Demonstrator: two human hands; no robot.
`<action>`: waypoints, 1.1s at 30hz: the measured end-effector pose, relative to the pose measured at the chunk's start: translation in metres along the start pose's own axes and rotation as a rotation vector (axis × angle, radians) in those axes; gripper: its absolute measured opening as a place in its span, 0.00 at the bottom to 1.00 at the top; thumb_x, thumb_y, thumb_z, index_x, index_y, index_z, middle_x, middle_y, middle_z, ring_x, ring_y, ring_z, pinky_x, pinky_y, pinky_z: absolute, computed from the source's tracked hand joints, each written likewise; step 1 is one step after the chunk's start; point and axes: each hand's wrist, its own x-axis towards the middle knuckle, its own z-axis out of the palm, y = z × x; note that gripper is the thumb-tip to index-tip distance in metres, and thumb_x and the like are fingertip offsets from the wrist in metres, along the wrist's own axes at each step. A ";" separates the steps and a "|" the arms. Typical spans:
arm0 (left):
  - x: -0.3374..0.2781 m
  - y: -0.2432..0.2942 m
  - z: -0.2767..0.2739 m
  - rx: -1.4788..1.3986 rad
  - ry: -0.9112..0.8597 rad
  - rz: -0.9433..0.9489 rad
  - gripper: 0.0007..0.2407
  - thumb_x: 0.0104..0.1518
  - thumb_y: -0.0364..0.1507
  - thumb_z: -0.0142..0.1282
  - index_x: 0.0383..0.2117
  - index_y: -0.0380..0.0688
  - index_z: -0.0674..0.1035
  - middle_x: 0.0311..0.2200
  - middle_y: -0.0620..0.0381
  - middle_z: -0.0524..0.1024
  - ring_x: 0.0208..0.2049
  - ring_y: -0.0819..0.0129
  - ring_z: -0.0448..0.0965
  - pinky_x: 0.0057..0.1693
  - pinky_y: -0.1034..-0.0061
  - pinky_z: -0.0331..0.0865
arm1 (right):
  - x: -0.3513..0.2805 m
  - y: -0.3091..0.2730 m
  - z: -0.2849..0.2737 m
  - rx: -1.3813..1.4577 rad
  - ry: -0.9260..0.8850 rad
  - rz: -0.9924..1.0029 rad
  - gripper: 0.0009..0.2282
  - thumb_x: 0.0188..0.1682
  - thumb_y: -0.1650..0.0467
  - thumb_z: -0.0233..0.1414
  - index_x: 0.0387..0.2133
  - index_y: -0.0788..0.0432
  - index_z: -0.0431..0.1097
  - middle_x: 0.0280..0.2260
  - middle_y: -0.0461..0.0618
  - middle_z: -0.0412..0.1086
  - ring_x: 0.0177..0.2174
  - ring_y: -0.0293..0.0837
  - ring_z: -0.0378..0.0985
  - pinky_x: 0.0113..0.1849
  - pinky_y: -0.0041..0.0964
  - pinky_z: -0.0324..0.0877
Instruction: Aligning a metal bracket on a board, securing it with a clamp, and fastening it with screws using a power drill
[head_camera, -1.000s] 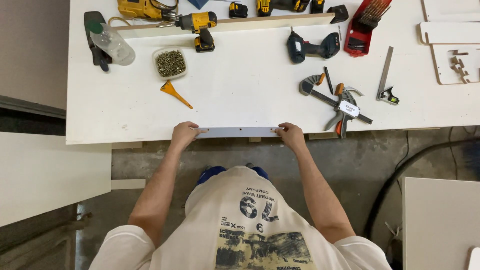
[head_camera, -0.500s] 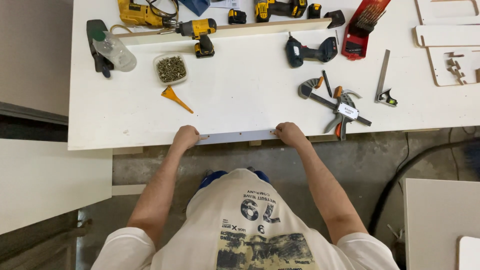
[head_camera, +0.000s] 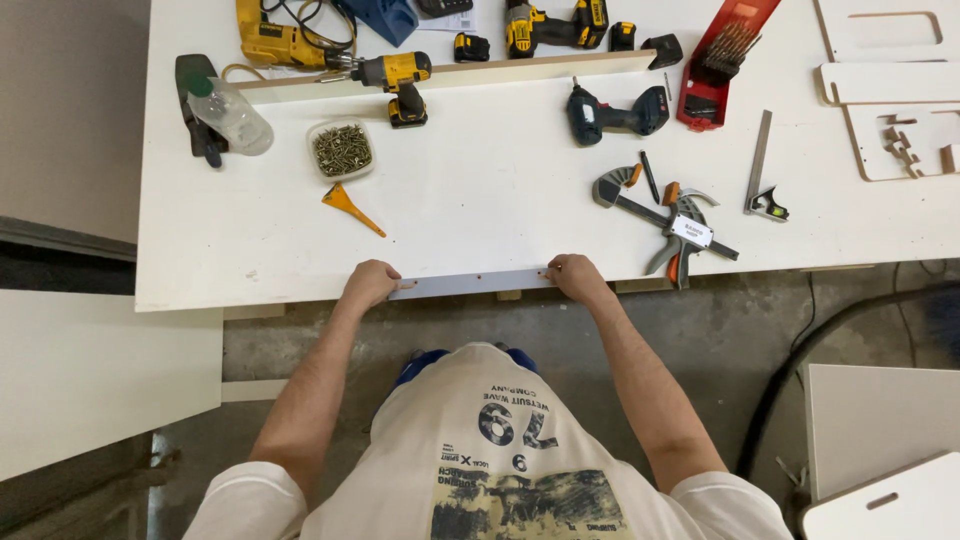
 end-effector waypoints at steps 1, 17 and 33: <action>0.000 -0.001 0.000 0.002 -0.002 -0.001 0.11 0.53 0.28 0.61 0.41 0.45 0.87 0.44 0.41 0.83 0.52 0.40 0.80 0.57 0.54 0.74 | 0.000 0.000 0.001 0.003 -0.002 0.001 0.13 0.54 0.68 0.51 0.48 0.58 0.77 0.43 0.61 0.79 0.47 0.59 0.80 0.50 0.51 0.74; -0.012 -0.004 0.001 -0.122 0.052 -0.014 0.13 0.55 0.32 0.61 0.44 0.43 0.86 0.43 0.41 0.83 0.50 0.43 0.81 0.54 0.55 0.75 | -0.003 0.012 0.005 0.129 0.057 0.013 0.13 0.52 0.67 0.55 0.48 0.54 0.78 0.42 0.62 0.76 0.45 0.61 0.80 0.48 0.52 0.75; -0.002 -0.002 0.003 -0.088 0.065 -0.006 0.12 0.53 0.33 0.63 0.41 0.44 0.87 0.43 0.43 0.84 0.51 0.43 0.80 0.56 0.55 0.74 | 0.014 0.024 0.010 0.105 0.051 0.018 0.13 0.52 0.66 0.56 0.47 0.55 0.79 0.39 0.62 0.77 0.39 0.58 0.83 0.43 0.47 0.78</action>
